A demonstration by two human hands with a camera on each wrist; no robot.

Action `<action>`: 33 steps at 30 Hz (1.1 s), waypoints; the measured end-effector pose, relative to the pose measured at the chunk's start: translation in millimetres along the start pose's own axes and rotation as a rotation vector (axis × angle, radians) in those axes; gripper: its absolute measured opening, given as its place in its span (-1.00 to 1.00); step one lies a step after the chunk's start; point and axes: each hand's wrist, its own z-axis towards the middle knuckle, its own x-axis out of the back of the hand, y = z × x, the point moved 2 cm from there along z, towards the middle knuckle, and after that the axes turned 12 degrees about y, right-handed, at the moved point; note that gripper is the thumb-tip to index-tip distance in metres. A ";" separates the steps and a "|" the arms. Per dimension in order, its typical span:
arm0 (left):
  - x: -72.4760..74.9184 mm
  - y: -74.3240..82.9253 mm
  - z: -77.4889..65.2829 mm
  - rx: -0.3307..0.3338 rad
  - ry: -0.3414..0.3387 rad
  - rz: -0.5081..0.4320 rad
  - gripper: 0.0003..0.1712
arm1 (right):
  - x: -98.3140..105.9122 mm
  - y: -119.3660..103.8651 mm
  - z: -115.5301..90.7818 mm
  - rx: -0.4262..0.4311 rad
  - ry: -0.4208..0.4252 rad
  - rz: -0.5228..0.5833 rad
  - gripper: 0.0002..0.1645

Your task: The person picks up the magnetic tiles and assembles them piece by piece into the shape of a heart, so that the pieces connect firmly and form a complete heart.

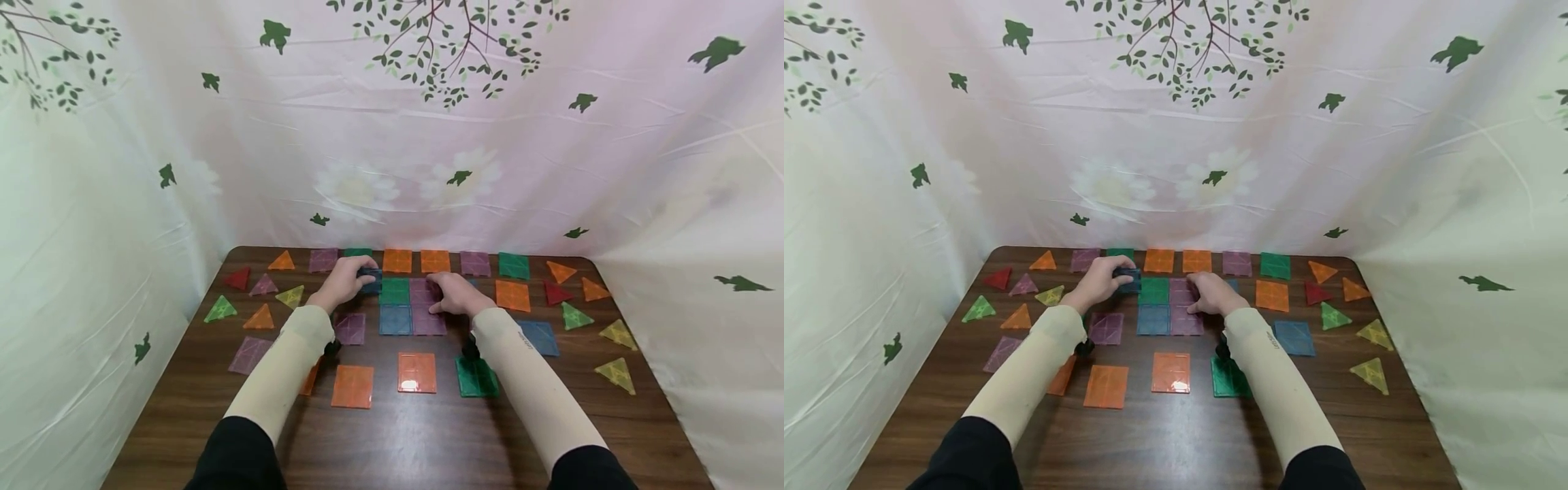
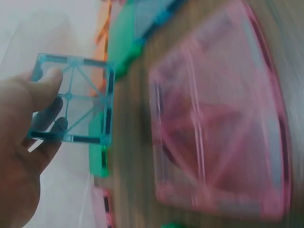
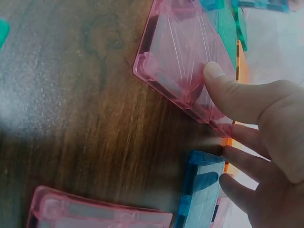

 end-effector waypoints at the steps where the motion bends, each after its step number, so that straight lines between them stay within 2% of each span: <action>1: -2.7 3.4 2.1 -0.001 0.005 -0.011 -0.77 | 0.4 -0.1 0.3 -0.005 -0.002 -0.003 -0.01; 7: -21.2 16.5 12.3 -0.020 0.019 -0.007 -0.79 | 0.4 -0.6 0.3 -0.024 -0.011 -0.011 -0.03; 13: -32.6 16.9 19.6 -0.011 0.047 -0.009 -0.81 | 0.1 -1.6 0.6 -0.023 -0.007 -0.032 -0.07; 15: -34.4 13.8 20.6 0.017 0.054 -0.024 -0.79 | 0.0 -1.4 0.9 -0.027 -0.008 -0.037 -0.07; 22: -38.5 1.2 18.5 0.213 0.102 -0.162 -0.77 | -1.2 -0.9 1.3 -0.028 -0.018 -0.060 -0.07; 27: -45.0 2.4 20.3 0.266 0.093 -0.224 -0.74 | -1.1 -0.5 1.1 -0.021 -0.015 -0.084 -0.08; 33: -54.1 5.0 24.3 0.307 0.085 -0.254 -0.70 | -3.1 -2.3 1.1 -0.016 0.000 -0.087 -0.11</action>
